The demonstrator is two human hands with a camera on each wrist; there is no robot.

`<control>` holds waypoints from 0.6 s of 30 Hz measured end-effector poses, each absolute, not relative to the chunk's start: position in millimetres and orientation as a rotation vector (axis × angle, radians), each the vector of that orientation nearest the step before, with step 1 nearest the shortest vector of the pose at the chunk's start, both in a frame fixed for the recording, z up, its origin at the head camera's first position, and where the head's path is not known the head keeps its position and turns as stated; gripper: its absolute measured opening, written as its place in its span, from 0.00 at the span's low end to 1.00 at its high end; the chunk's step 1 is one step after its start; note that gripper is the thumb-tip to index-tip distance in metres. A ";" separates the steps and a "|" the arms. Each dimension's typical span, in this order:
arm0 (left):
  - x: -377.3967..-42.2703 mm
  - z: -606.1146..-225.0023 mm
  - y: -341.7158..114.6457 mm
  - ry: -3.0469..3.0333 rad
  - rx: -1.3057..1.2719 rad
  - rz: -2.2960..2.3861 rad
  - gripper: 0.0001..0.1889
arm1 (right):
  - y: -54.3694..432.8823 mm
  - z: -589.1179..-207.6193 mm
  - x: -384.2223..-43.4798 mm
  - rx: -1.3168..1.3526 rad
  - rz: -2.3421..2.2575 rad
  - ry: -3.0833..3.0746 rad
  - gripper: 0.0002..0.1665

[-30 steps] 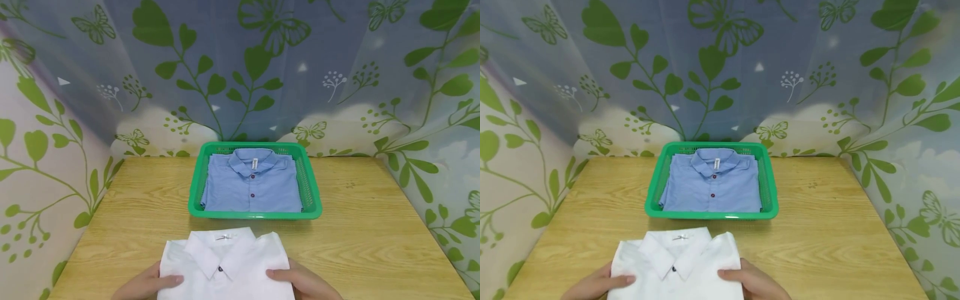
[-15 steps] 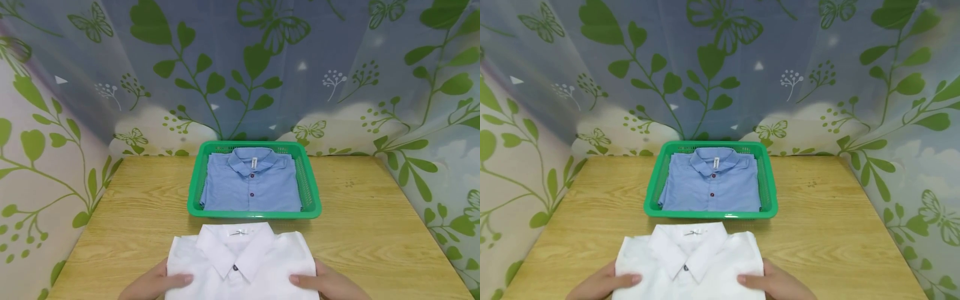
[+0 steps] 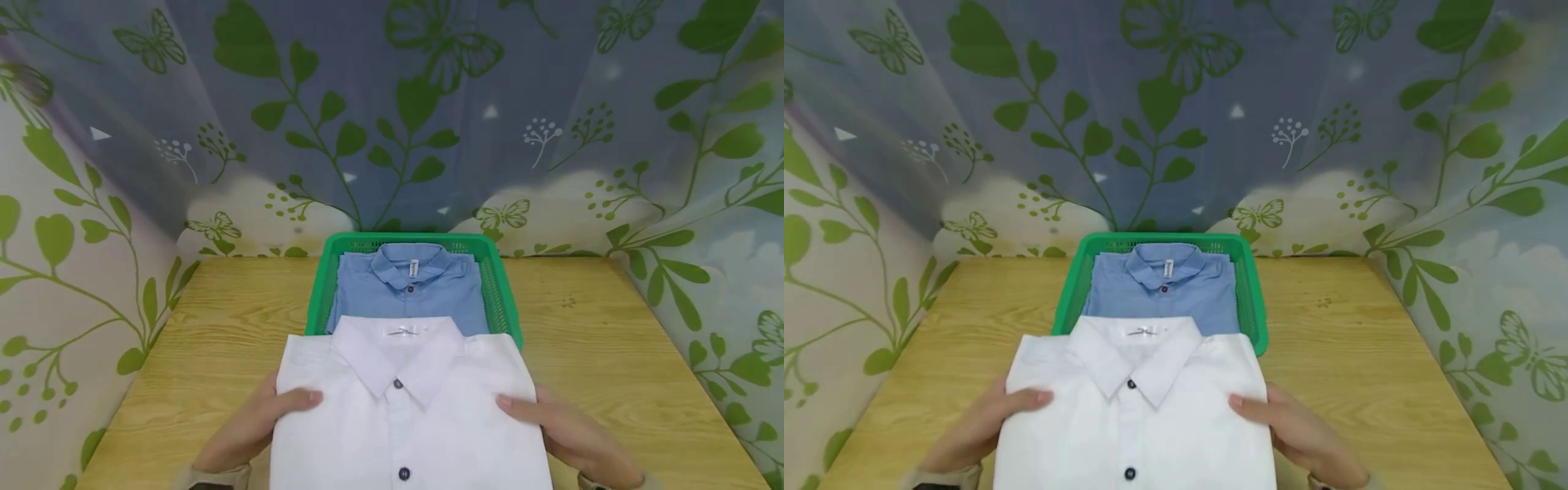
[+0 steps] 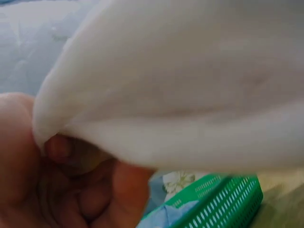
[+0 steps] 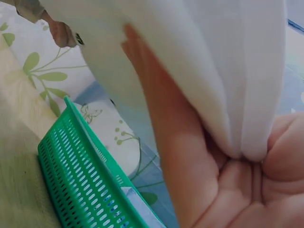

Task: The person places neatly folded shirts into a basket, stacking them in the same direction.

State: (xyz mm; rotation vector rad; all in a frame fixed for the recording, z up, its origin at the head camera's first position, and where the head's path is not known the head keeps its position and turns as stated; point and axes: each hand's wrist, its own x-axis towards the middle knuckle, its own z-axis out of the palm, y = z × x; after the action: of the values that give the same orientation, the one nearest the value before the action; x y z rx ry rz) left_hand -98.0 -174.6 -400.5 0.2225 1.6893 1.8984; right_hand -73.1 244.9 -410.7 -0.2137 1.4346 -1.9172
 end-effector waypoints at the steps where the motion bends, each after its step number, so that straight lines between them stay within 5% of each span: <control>1: -101.3 -396.2 -172.5 1.708 0.200 1.907 0.27 | 245.4 -407.8 -76.4 -0.201 -1.917 1.441 0.15; 18: -184.6 -374.5 -156.1 1.750 0.169 1.935 0.22 | 236.7 -381.2 -164.3 -0.082 -1.931 1.537 0.28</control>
State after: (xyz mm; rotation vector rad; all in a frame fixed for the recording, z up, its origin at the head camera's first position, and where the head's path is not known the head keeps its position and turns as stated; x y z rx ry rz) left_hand -184.6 -156.1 -374.5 0.1688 1.7498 1.9347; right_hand -164.3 236.7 -381.2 -0.0821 1.5368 -1.9311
